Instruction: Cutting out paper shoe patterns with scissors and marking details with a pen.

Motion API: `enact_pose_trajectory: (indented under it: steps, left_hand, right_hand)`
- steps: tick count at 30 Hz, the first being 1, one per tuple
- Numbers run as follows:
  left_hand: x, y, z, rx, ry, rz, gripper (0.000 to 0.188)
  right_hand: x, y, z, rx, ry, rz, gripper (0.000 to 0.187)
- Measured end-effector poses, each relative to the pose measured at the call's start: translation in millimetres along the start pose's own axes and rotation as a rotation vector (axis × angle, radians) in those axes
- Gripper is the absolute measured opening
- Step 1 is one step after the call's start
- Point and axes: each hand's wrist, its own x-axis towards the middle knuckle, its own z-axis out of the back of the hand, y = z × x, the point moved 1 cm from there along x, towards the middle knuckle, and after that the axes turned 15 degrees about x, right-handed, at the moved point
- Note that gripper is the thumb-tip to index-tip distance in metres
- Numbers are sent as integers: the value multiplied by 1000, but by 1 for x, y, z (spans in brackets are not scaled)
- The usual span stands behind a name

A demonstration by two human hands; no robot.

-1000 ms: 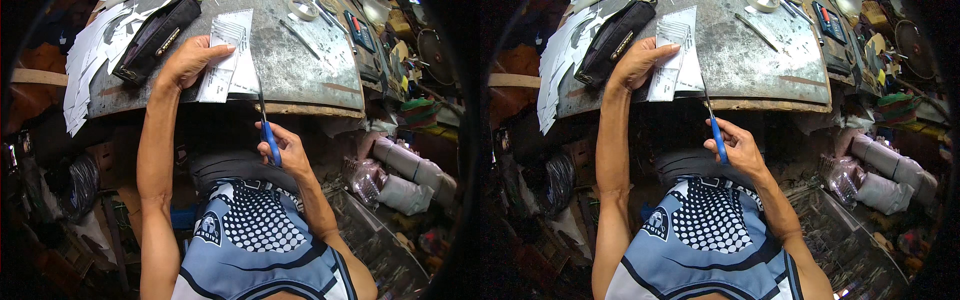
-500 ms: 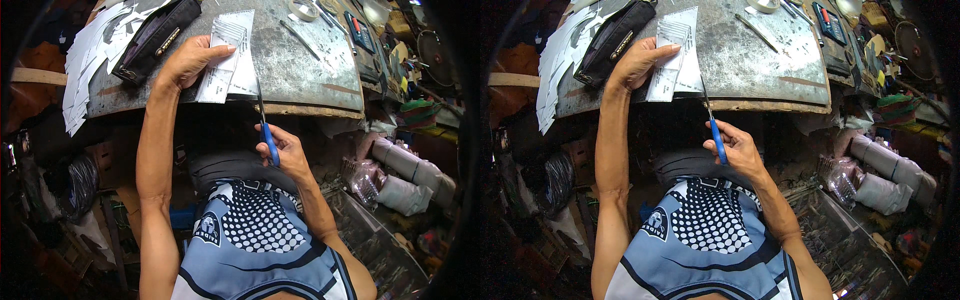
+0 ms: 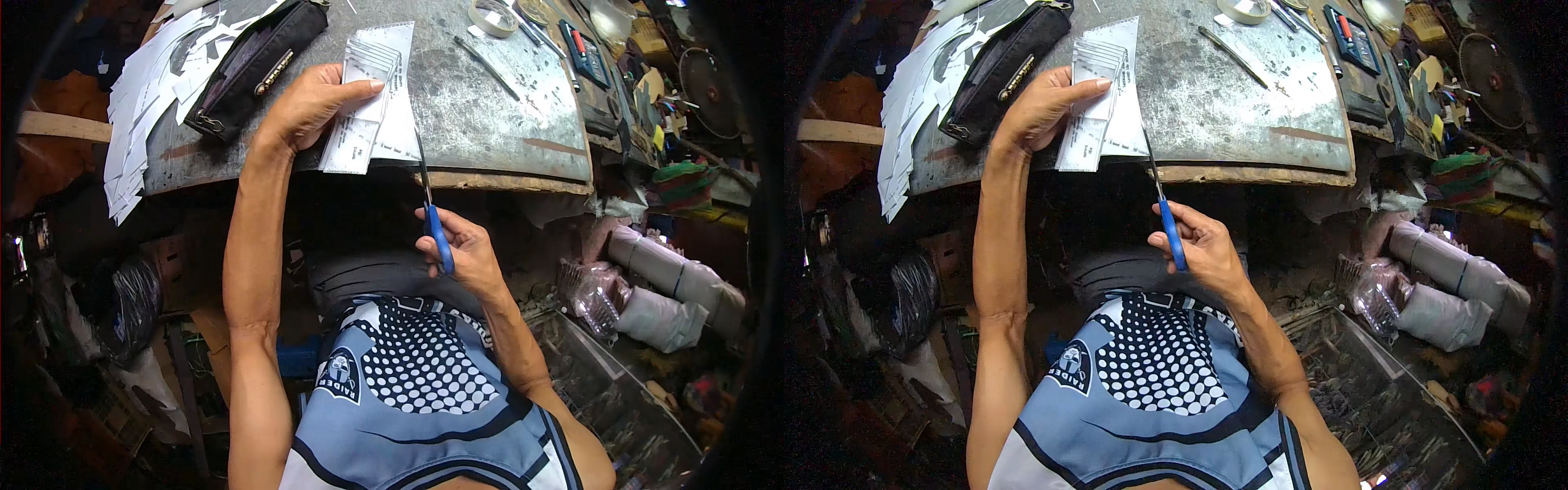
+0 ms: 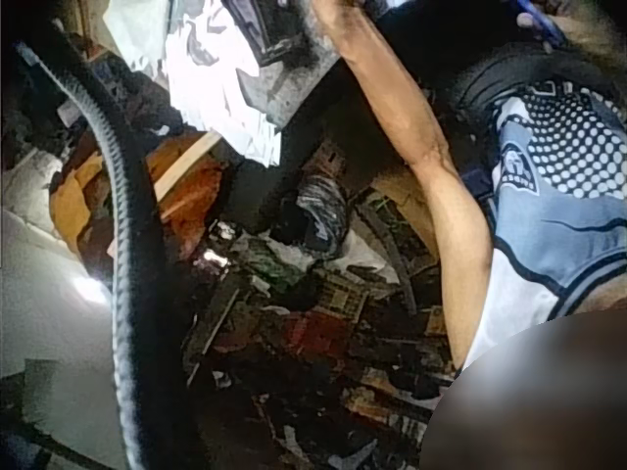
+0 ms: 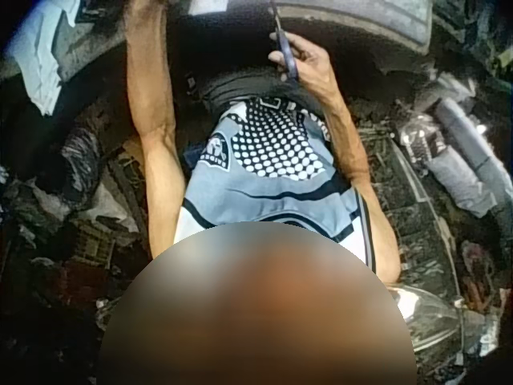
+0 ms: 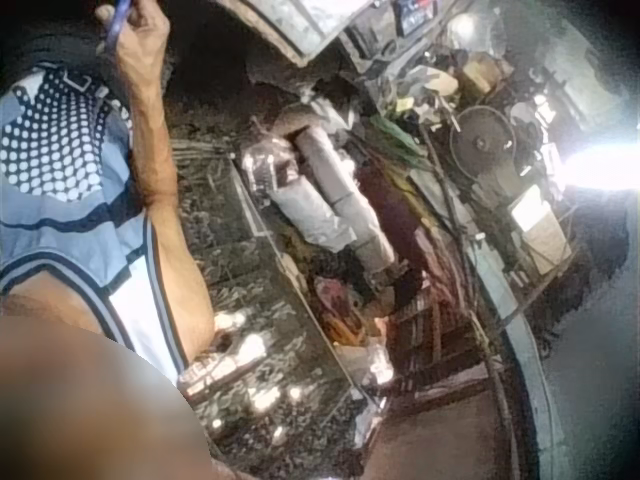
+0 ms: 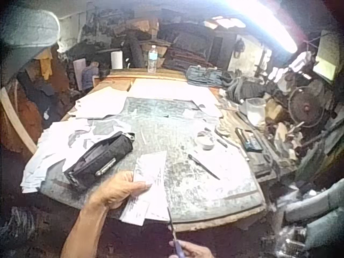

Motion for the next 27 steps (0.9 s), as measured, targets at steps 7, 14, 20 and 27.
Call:
enact_pose_trajectory:
  steps: [7, 14, 20, 27]
  left_hand:
    - [-13, -11, -13, -1, 26, -25, 24]
    - [-17, -16, -26, 37, 41, -37, 23]
    - [-19, -17, -33, 91, 42, -40, 23]
    - [-23, -22, -41, 100, 31, -54, 23]
  right_hand:
    - [-10, 2, 1, -54, 15, 16, 57]
    - [-12, 3, 8, -39, 36, 19, 59]
    - [-11, 7, 9, -40, 43, 63, 60]
    - [-11, 7, 10, -30, 40, 83, 61]
